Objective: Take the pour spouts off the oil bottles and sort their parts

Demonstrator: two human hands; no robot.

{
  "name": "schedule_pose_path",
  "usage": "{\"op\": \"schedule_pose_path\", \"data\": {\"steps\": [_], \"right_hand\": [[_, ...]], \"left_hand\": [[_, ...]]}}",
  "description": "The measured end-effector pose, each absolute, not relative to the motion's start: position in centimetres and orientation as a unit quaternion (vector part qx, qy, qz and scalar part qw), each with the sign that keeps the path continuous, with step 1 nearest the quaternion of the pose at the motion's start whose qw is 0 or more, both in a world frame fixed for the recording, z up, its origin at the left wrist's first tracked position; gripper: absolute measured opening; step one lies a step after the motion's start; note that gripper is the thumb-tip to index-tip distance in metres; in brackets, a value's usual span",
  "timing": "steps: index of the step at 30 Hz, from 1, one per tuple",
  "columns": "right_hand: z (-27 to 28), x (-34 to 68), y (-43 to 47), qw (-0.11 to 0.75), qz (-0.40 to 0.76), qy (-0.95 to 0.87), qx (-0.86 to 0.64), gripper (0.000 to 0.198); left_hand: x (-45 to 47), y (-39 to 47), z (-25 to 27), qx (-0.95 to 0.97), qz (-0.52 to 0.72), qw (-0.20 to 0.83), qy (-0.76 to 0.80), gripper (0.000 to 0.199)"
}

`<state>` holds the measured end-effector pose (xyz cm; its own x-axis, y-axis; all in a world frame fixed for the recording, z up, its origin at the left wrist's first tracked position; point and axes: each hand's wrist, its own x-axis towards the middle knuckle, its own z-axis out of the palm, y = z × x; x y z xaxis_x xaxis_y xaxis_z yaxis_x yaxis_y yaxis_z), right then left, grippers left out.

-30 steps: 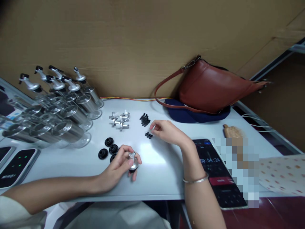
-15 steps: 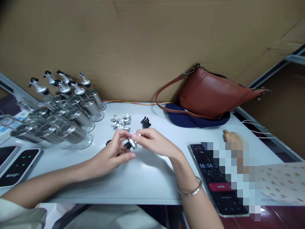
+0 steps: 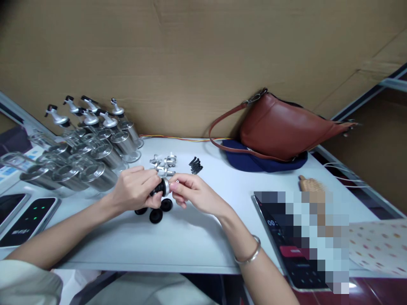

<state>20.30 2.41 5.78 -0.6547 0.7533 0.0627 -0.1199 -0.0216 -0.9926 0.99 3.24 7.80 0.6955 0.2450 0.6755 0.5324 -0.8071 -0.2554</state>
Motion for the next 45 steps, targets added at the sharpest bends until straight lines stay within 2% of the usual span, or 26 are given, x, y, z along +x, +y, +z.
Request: {"op": "schedule_pose_path", "data": {"steps": [3,5,9,11,13,17,21,25,29,32,35,37,39,41,45], "right_hand": [[6.0,19.7,2.0,0.370,0.596,-0.657,-0.277,0.033],[6.3,19.3,1.7,0.400,0.506,-0.697,-0.313,0.031],[6.8,19.0,1.4,0.460,0.195,-0.804,-0.323,0.021],[7.0,19.0,1.4,0.474,0.035,-0.832,-0.284,0.015],[7.1,19.1,1.4,0.480,-0.076,-0.839,-0.245,0.011],[7.5,19.2,1.3,0.480,-0.228,-0.825,-0.192,0.013],[7.4,19.4,0.8,0.464,-0.297,-0.810,-0.200,0.017],[7.2,19.5,0.5,0.463,-0.318,-0.792,-0.239,0.020],[7.8,19.0,0.4,0.460,-0.330,-0.804,-0.181,0.021],[7.9,18.4,0.3,0.457,-0.267,-0.830,-0.177,0.027],[7.4,18.4,0.8,0.506,-0.113,-0.824,-0.230,0.037],[6.8,18.9,1.7,0.544,-0.002,-0.770,-0.333,0.037],[6.3,19.3,3.1,0.492,0.059,-0.745,-0.447,0.029],[5.8,19.2,4.6,0.412,0.065,-0.770,-0.483,0.023],[5.0,17.4,6.5,0.220,0.047,-0.827,-0.516,0.019]], "left_hand": [[0.8,3.4,8.1,-0.901,-0.319,0.157,-0.248,0.022],[0.6,3.4,8.5,-0.901,-0.317,0.089,-0.282,0.022],[0.4,2.9,9.6,-0.878,-0.312,-0.079,-0.355,0.020],[0.5,2.5,10.3,-0.856,-0.297,-0.198,-0.373,0.024],[0.4,1.9,10.9,-0.826,-0.284,-0.310,-0.376,0.031],[0.0,0.9,11.9,-0.769,-0.246,-0.469,-0.359,0.036],[-0.6,0.2,12.8,-0.743,-0.213,-0.526,-0.354,0.033],[-1.0,-0.4,13.6,-0.749,-0.200,-0.521,-0.358,0.035],[-1.3,-1.0,13.7,-0.790,-0.165,-0.461,-0.370,0.034],[-1.8,-1.4,13.9,-0.853,-0.149,-0.326,-0.379,0.031],[-3.1,-2.1,14.9,-0.905,-0.188,-0.135,-0.358,0.026],[-4.3,-2.7,15.8,-0.916,-0.218,-0.027,-0.335,0.026],[-5.3,-3.3,16.4,-0.918,-0.211,0.048,-0.332,0.028],[-5.7,-3.6,16.2,-0.916,-0.158,0.085,-0.359,0.027],[-5.0,-2.5,14.0,-0.895,0.017,0.069,-0.441,0.009]]}}
